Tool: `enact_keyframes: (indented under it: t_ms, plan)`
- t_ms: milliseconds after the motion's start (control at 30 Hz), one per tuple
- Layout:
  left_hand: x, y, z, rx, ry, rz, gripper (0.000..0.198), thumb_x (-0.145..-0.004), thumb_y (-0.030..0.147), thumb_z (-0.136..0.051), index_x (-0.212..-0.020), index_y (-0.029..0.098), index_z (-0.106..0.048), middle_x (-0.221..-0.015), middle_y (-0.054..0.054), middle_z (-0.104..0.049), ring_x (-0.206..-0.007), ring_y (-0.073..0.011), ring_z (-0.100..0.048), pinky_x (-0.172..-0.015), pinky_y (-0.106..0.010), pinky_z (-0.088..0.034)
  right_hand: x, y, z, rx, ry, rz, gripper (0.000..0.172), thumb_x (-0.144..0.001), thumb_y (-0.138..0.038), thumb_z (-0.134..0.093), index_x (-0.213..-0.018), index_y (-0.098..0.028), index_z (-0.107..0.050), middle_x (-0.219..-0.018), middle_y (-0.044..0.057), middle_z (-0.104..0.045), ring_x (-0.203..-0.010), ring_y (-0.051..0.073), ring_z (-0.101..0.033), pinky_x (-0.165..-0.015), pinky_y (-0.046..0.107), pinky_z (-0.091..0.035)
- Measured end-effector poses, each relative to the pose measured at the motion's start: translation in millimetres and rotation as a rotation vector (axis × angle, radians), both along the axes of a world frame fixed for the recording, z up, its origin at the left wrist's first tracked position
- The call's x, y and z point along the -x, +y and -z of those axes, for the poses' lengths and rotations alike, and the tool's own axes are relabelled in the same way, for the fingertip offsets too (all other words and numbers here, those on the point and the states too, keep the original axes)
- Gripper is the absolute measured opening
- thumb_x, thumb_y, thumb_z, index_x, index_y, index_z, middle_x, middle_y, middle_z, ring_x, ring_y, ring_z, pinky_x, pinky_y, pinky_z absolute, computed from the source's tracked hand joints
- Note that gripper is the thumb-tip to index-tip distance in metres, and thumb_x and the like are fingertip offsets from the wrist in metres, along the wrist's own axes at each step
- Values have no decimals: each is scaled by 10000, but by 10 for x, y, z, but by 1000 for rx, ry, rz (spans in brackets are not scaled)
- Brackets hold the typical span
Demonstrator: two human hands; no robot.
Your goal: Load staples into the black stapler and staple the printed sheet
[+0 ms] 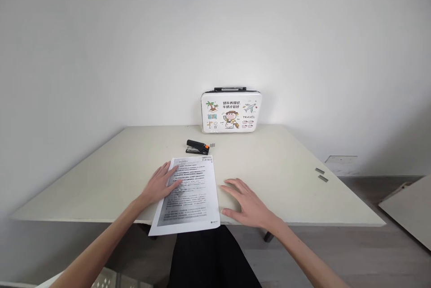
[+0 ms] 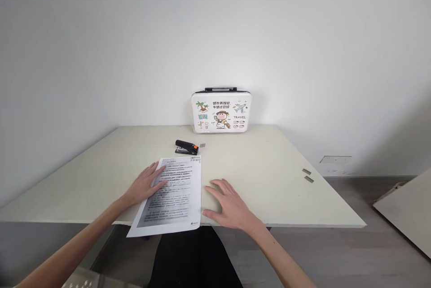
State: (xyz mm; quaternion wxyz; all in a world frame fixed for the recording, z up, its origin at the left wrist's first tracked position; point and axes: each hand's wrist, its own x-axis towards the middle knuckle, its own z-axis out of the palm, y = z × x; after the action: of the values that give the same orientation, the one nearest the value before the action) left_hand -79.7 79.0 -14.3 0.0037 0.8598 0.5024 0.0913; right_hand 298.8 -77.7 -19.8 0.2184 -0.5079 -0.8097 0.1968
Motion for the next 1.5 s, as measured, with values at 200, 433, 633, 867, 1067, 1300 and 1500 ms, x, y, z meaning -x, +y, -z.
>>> enact_keyframes:
  t_ms: [200, 433, 633, 867, 1067, 1300, 1500]
  plan:
    - [-46, -15, -17, -5, -37, -30, 815, -982, 779, -395, -1586, 240, -485, -1711, -109, -310, -1585, -333, -287, -1277, -523, -263, -24, 9, 45, -21, -9, 7, 742, -978, -720, -501, -1592, -309, -431, -1654, 100, -379, -1548, 351, -299, -1236, 539, -363]
    - [-65, -39, -6, 11, -66, -39, 839, -975, 798, -384, -1583, 230, -489, -1715, -110, -305, -1584, -333, -289, -1285, -520, -244, -39, 13, 35, -36, 18, 18, 627, -1021, -642, -476, -1557, -318, -466, -1623, 87, -432, -1518, 327, -368, -1221, 532, -394]
    - [-44, -25, 68, -9, -82, -27, 811, -983, 783, -388, -1576, 242, -497, -1723, -81, -287, -1587, -323, -285, -1289, -504, -243, 40, 343, -40, -31, 192, 72, 462, -1053, -509, -473, -1455, -287, -530, -1523, 92, -533, -1393, 277, -526, -1164, 492, -467]
    - [-25, -24, 103, -24, -58, 8, 785, -1008, 744, -389, -1605, 238, -451, -1716, -64, -308, -1593, -312, -269, -1301, -490, -218, 479, 1431, -117, -259, 158, 202, 410, -1027, -339, -511, -1424, -235, -509, -1415, 134, -572, -1308, 295, -559, -1106, 504, -480]
    - [10, -40, 147, -32, -66, 20, 741, -1024, 703, -418, -1648, 308, -357, -1742, -22, -232, -1599, -323, -241, -1302, -512, -214, 876, 2222, -74, -258, 55, 277, 485, -976, -310, -628, -1417, -141, -520, -1403, 210, -569, -1323, 367, -506, -1126, 535, -412]
    - [-1, -65, 118, -7, -52, -6, 733, -1024, 694, -426, -1654, 330, -335, -1755, -15, -180, -1602, -331, -231, -1295, -523, -232, 883, 2372, -90, -231, 98, 323, 257, -1018, -311, -566, -1251, -206, -595, -1236, 133, -697, -1069, 304, -669, -960, 463, -503]
    - [-8, -43, 96, -14, -60, -11, 733, -1010, 704, -443, -1637, 329, -378, -1755, -12, -193, -1596, -339, -251, -1295, -528, -238, 231, 1662, -187, -280, 267, 333, 304, -1024, -463, -526, -1221, -240, -587, -1214, 95, -713, -1055, 294, -682, -925, 444, -538]
